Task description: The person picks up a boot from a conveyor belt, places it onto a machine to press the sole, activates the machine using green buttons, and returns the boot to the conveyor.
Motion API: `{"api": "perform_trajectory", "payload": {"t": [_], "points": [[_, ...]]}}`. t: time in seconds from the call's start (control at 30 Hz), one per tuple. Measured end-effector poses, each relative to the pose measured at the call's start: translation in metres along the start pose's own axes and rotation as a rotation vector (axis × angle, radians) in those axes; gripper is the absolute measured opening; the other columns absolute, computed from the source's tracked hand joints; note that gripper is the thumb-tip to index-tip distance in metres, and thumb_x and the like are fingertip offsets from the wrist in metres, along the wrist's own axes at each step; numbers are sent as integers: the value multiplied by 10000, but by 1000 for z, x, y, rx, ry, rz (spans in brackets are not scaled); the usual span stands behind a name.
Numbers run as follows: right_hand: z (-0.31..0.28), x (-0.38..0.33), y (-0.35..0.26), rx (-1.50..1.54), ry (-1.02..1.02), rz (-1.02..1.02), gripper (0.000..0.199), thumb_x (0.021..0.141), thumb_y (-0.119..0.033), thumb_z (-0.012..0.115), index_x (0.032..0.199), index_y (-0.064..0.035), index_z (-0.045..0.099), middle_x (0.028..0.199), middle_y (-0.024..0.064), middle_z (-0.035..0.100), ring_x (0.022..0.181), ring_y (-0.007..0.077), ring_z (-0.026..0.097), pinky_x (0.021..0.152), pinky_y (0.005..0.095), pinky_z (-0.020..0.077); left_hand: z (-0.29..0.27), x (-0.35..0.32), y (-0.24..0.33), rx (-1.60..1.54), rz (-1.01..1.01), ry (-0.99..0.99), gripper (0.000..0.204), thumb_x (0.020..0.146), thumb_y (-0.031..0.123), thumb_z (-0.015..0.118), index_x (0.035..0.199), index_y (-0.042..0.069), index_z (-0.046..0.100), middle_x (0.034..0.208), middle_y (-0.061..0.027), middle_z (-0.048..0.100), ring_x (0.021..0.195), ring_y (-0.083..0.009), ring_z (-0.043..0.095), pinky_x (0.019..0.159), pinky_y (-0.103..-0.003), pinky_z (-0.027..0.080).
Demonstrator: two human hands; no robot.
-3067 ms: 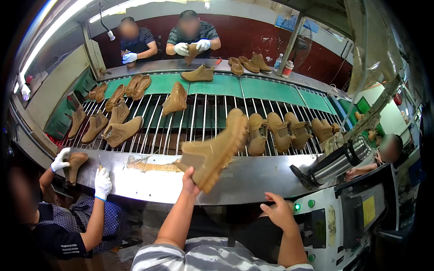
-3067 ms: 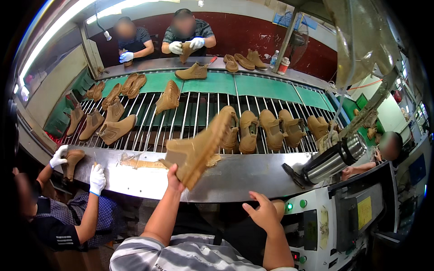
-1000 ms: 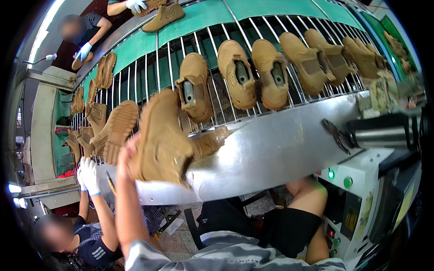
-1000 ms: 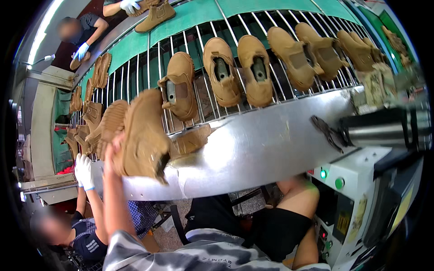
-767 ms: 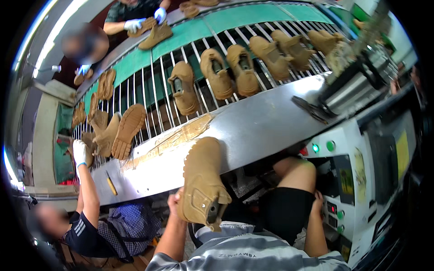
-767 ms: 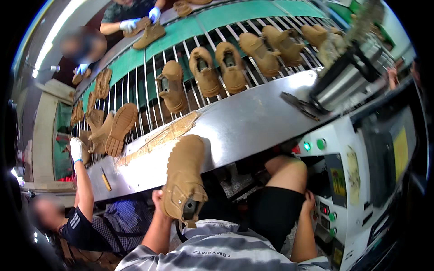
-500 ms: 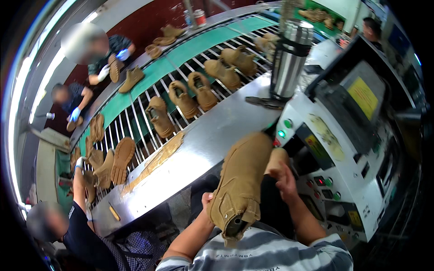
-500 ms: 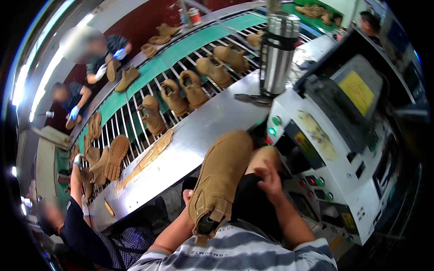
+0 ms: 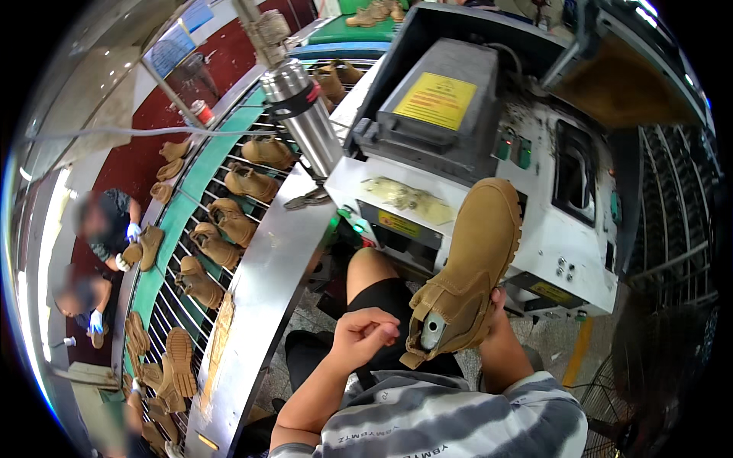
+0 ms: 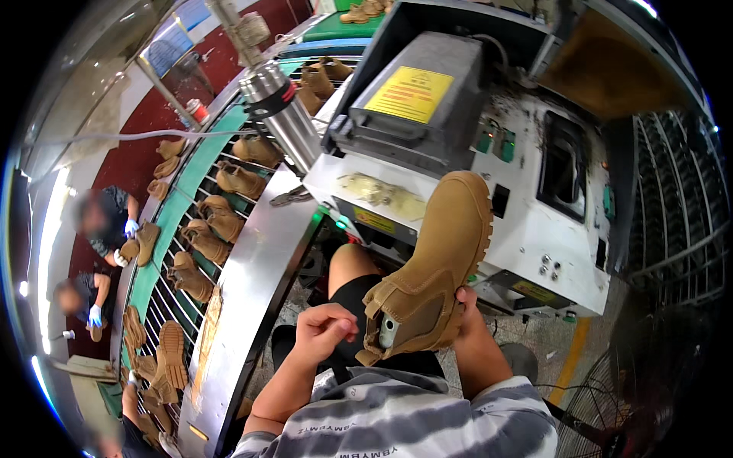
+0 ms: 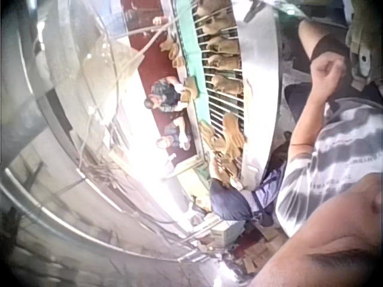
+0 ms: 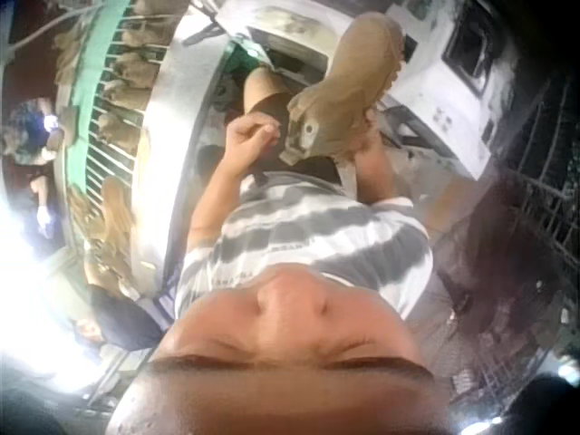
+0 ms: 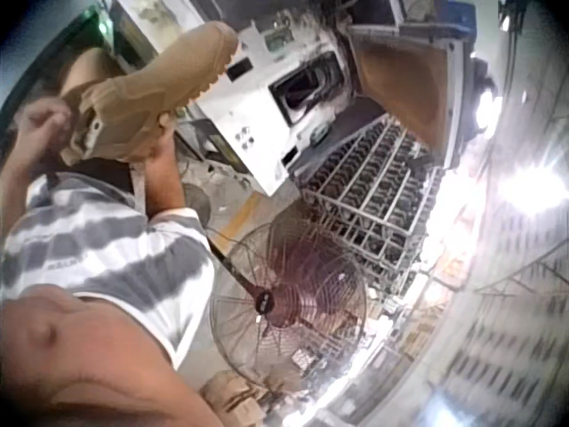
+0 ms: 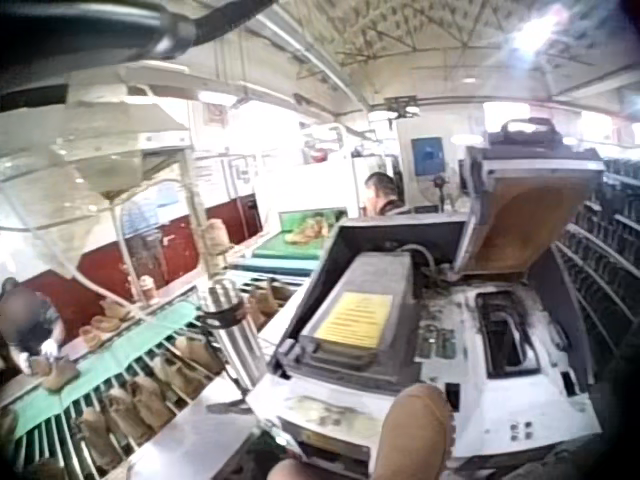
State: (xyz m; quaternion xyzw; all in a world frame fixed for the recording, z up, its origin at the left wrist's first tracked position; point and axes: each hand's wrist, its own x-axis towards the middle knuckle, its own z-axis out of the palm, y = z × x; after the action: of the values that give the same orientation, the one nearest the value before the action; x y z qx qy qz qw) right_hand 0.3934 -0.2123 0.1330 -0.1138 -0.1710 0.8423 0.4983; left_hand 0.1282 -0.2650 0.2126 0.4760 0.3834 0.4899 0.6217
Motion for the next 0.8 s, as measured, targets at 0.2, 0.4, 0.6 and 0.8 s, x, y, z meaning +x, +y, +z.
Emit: {"api": "perform_trajectory", "payload": {"t": [0.2,0.4,0.6,0.8], "points": [[2,-21,-34,-80,69,-26,722,678,-210,725,1315,18,474,1237,184,595,1124,342,595,971,462,484,50,28,12,916,461,-45,177,729,-34,717,891,26,683,666,-56,592,516,-152,562,491,-265,451],[16,-35,-55,-200,120,-89,759,675,-158,750,1350,-1,440,1243,144,589,1129,282,588,973,407,463,72,27,-5,931,525,91,240,667,-38,721,893,14,656,719,-83,596,573,-201,588,524,-290,473],[8,-48,-64,-579,183,-110,800,694,-95,782,1391,-23,394,1289,92,549,1192,218,519,1026,373,401,78,26,-16,869,387,41,402,727,-59,681,1124,-5,643,936,-127,659,850,-272,665,752,-292,508],[33,-46,-69,-833,228,-5,980,705,-171,807,1479,-44,218,1327,114,516,1229,240,489,1055,385,365,66,29,-30,424,254,-121,568,774,-1,706,1278,-26,445,1159,-148,584,1102,-239,600,934,-319,473]]}}
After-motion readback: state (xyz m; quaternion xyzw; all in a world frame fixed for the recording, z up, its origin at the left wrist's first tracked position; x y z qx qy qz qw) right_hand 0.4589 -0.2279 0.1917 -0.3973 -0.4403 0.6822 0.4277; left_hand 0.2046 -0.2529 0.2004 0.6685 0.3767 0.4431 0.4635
